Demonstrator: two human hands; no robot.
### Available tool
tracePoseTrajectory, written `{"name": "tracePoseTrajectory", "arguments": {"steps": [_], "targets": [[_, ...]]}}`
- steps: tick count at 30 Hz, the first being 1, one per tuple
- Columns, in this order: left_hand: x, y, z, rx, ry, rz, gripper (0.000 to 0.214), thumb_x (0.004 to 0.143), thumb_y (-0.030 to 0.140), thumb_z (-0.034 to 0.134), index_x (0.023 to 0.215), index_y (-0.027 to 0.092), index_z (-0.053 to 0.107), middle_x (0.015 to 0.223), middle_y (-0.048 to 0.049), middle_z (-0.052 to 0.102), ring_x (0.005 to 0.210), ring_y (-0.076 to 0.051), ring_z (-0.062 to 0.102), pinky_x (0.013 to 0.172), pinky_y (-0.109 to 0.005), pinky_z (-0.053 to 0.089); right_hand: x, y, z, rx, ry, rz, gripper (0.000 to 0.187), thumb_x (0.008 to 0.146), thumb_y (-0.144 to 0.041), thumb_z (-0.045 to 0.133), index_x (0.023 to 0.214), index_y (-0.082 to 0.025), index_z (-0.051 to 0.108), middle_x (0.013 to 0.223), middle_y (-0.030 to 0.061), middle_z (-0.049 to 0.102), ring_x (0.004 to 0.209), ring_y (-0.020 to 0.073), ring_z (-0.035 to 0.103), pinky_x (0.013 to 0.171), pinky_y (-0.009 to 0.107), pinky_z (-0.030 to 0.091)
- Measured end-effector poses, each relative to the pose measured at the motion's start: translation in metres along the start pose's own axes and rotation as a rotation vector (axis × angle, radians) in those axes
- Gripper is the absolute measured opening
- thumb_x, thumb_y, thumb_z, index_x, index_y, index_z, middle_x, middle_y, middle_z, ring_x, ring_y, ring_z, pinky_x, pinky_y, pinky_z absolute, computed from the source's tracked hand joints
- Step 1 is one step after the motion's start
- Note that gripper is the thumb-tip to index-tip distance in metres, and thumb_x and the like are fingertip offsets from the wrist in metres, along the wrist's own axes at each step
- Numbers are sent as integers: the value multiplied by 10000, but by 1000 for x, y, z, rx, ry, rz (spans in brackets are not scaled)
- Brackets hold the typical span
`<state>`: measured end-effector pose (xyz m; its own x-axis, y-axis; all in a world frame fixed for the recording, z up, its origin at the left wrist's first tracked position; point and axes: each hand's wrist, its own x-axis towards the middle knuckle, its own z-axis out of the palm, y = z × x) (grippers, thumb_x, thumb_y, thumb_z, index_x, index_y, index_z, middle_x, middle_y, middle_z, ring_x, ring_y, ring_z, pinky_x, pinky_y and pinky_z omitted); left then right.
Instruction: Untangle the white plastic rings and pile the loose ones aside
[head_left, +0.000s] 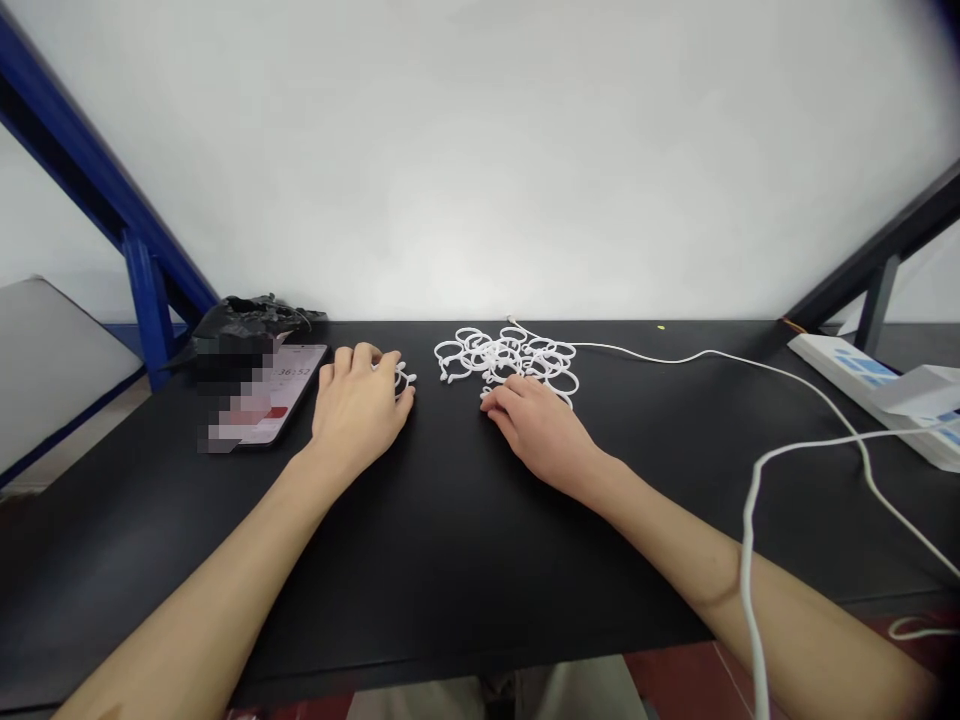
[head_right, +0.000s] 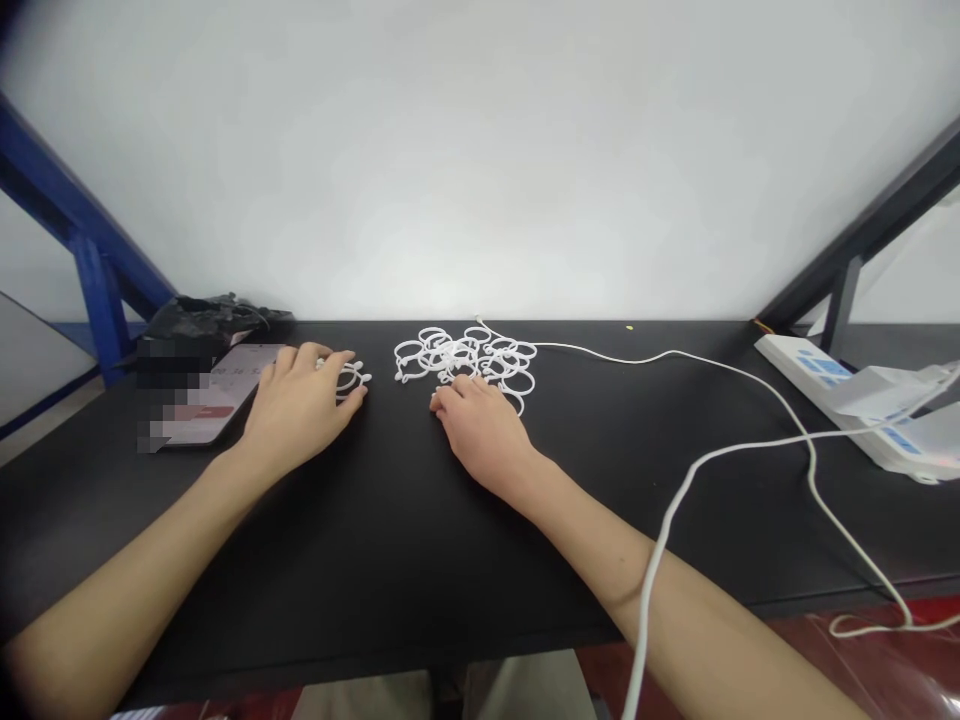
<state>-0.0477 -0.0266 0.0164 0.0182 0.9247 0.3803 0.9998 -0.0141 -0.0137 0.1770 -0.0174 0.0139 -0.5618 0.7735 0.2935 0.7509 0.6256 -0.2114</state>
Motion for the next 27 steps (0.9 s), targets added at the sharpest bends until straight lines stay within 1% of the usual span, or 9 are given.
{"name": "tracePoseTrajectory", "arguments": {"steps": [2, 5, 8, 10, 13, 15, 21, 24, 27], "targets": [[0, 4, -3, -100, 32, 42, 407, 907, 371, 493, 1230, 148, 602, 1183, -153, 579, 1101, -349, 477, 905, -485, 431, 0, -3, -1, 48, 57, 2, 180, 933, -151, 493, 1022, -166, 649, 964, 79, 637, 919, 214, 590, 835, 365, 486], [-1, 11, -8, -350, 43, 176, 382, 919, 384, 499, 1230, 183, 591, 1172, -101, 586, 1099, -286, 477, 953, -438, 435, 0, -8, -4, 192, 170, 33, 250, 898, -128, 507, 1115, -169, 624, 918, 58, 620, 865, 186, 586, 791, 325, 495], [-6, 20, -12, -530, -30, 325, 400, 915, 386, 521, 1274, 213, 548, 1180, -68, 591, 1094, -244, 497, 973, -408, 438, 0, -12, -8, 350, 242, 35, 318, 875, -95, 496, 1154, -183, 621, 841, 24, 579, 792, 152, 565, 751, 287, 494], [-9, 24, -14, -587, -102, 366, 434, 906, 393, 538, 1313, 245, 513, 1157, -50, 610, 1073, -234, 522, 951, -405, 453, 0, -12, -9, 413, 265, 36, 327, 861, -77, 490, 1126, -201, 636, 811, 7, 557, 724, 131, 538, 714, 274, 488], [-12, 27, -15, -639, -164, 348, 456, 892, 415, 558, 1325, 283, 503, 1088, -29, 641, 1023, -228, 555, 884, -391, 486, 0, -11, -8, 511, 298, 64, 299, 837, -75, 512, 1076, -210, 629, 809, -4, 566, 697, 118, 537, 687, 265, 491], [-12, 27, -16, -655, -163, 335, 451, 886, 421, 570, 1310, 279, 517, 1082, -30, 646, 1018, -226, 562, 880, -390, 490, 0, -12, -7, 603, 299, 79, 251, 839, -98, 530, 1053, -207, 605, 808, -7, 588, 717, 119, 570, 698, 265, 511], [-12, 27, -19, -661, -144, 336, 513, 872, 447, 594, 1335, 252, 493, 1202, -71, 612, 1095, -240, 564, 926, -409, 485, -2, -16, -5, 835, 243, 64, 104, 863, -187, 581, 958, -214, 546, 923, 18, 648, 830, 135, 651, 779, 296, 558], [-13, 30, -20, -688, -183, 304, 502, 867, 438, 602, 1326, 269, 488, 1232, -60, 611, 1094, -235, 585, 914, -398, 493, -3, -17, -4, 892, 239, 49, 159, 857, -205, 604, 980, -223, 505, 915, 8, 631, 840, 138, 656, 787, 305, 562], [-13, 31, -20, -735, -199, 288, 404, 882, 361, 586, 1267, 263, 512, 1202, -36, 639, 1084, -215, 593, 912, -370, 488, -4, -17, -5, 884, 225, 21, 310, 862, -187, 595, 1145, -236, 477, 901, -8, 637, 845, 135, 659, 825, 316, 552]]}}
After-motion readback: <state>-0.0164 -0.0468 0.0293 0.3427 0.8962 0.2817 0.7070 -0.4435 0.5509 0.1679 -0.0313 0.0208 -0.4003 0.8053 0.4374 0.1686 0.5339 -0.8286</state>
